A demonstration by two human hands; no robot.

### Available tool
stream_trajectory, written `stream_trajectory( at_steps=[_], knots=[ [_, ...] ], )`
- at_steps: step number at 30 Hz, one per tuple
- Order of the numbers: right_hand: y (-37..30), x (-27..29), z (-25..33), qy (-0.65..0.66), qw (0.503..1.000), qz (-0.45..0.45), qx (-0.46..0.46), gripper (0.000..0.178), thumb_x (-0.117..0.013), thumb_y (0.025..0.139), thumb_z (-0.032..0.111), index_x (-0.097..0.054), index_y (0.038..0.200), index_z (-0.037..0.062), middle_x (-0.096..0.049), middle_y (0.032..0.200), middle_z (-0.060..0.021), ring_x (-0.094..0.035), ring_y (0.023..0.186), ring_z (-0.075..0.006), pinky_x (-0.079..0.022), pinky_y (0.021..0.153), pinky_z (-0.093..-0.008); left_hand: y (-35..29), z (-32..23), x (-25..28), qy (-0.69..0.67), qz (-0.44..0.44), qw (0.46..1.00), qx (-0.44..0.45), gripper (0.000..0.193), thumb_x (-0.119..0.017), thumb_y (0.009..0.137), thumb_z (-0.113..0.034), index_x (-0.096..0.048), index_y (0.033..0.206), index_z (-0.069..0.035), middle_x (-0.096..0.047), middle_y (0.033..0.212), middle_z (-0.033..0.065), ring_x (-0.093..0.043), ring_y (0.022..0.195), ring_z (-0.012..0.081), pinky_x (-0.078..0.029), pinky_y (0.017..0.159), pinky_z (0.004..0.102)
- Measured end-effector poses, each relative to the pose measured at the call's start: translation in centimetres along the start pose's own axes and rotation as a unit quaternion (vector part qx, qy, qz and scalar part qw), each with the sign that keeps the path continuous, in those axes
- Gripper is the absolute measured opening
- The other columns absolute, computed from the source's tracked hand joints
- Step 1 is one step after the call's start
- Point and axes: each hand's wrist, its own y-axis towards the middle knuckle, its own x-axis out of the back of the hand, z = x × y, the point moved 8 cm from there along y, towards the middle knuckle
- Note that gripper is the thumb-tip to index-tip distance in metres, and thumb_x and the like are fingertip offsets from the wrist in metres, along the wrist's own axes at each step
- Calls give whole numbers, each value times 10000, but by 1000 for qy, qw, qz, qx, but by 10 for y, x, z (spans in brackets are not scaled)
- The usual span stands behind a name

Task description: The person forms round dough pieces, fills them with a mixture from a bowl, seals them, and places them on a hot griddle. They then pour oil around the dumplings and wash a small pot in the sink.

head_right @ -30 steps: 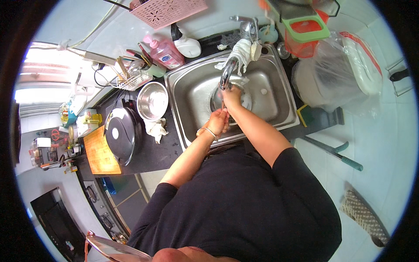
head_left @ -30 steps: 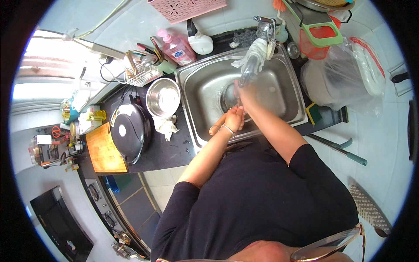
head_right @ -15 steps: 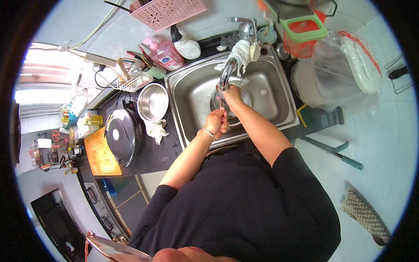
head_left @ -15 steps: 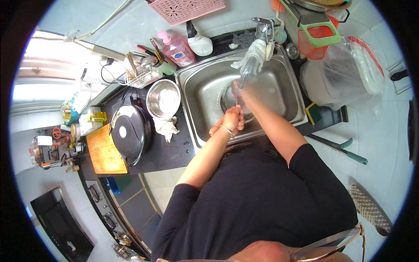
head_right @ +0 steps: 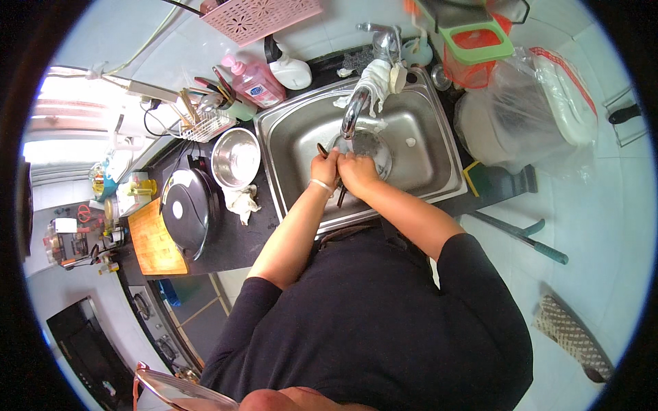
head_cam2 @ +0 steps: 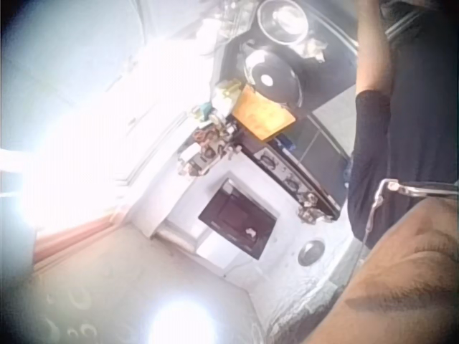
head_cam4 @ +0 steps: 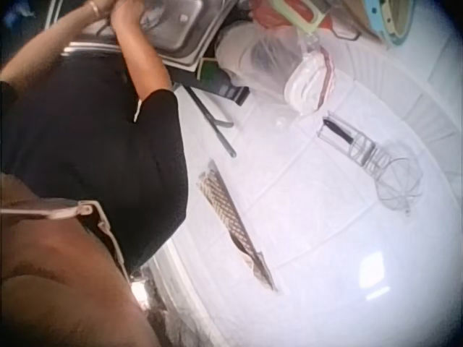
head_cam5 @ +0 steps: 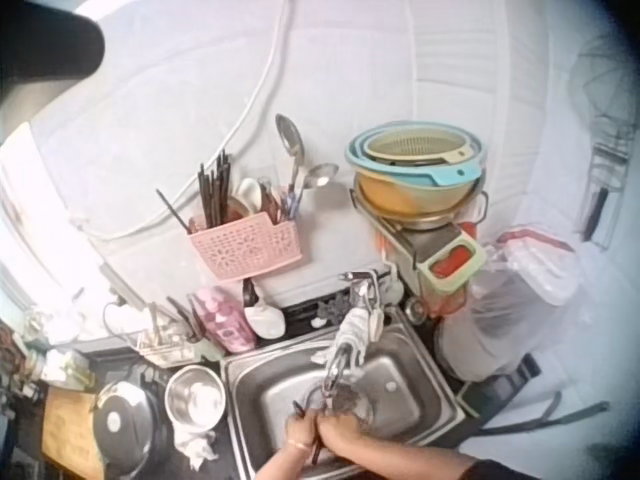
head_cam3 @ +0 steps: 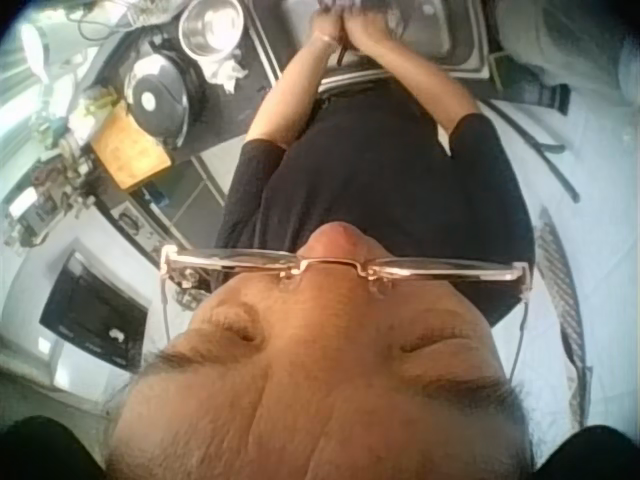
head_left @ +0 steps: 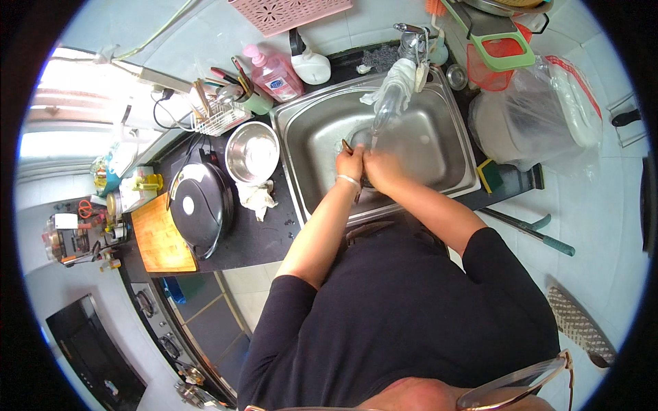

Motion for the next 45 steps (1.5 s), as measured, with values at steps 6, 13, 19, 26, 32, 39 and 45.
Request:
stream_trajectory(
  at_steps=[6, 13, 19, 26, 32, 39, 45],
  knots=[
    [-25, -26, -43, 233, 963, 100, -95, 214, -556, 833, 202, -535, 935, 14, -579, 669, -96, -583, 541, -201, -465, 488, -329, 8, -56, -20, -228, 116, 962, 92, 244, -391, 905, -163, -520, 866, 41, -635, 770, 210, -630, 663, 297, -521, 627, 389],
    [-33, -32, -56, 502, 823, 72, -257, 299, -605, 834, 290, -542, 978, 36, -546, 646, -53, -527, 462, -125, -431, 404, -258, -19, -19, -81, -211, 220, 948, 88, 250, -364, 938, -217, -481, 951, 4, -628, 793, 168, -625, 801, 323, -492, 779, 412],
    [-21, -12, -87, 362, 916, -25, -168, 432, -553, 838, 321, -509, 1098, -22, -589, 954, -247, -565, 924, -380, -439, 821, -416, -40, -15, -43, -177, 224, 929, 235, 360, -277, 977, -334, -492, 912, -53, -360, 524, -18, -507, 495, 151, -333, 407, 288],
    [37, -9, -51, 107, 990, 42, 80, 422, -565, 810, 192, -464, 1199, 62, -483, 1173, -249, -456, 1100, -374, -369, 923, -416, -50, -17, -23, 61, 290, 936, 189, 152, -438, 907, -162, -531, 933, -45, -456, 584, 29, -397, 421, 160, -310, 393, 299],
    [44, 0, -65, 233, 959, 55, 151, 279, -644, 719, 78, -592, 992, 57, -621, 888, -145, -609, 844, -276, -477, 730, -346, -54, -74, -8, 327, 222, 903, -168, 175, -476, 869, -109, -572, 964, 3, -602, 779, 179, -565, 649, 307, -437, 637, 375],
    [32, -28, -81, 625, 714, -71, -307, 170, -571, 750, 14, -576, 909, 74, -571, 797, -50, -553, 726, -155, -473, 577, -317, -81, -57, -13, -84, 203, 957, 191, 183, -402, 946, -201, -524, 1027, -92, -354, 558, -32, -222, 364, 52, -121, 332, 222],
    [33, -32, -84, 526, 815, -67, -234, 168, -601, 750, 54, -572, 912, 86, -611, 822, -72, -593, 775, -256, -450, 657, -361, -86, -54, -22, -44, 196, 964, 174, 171, -400, 937, -181, -510, 1003, -68, -360, 559, -26, -252, 368, 61, -156, 327, 231]
  ],
)
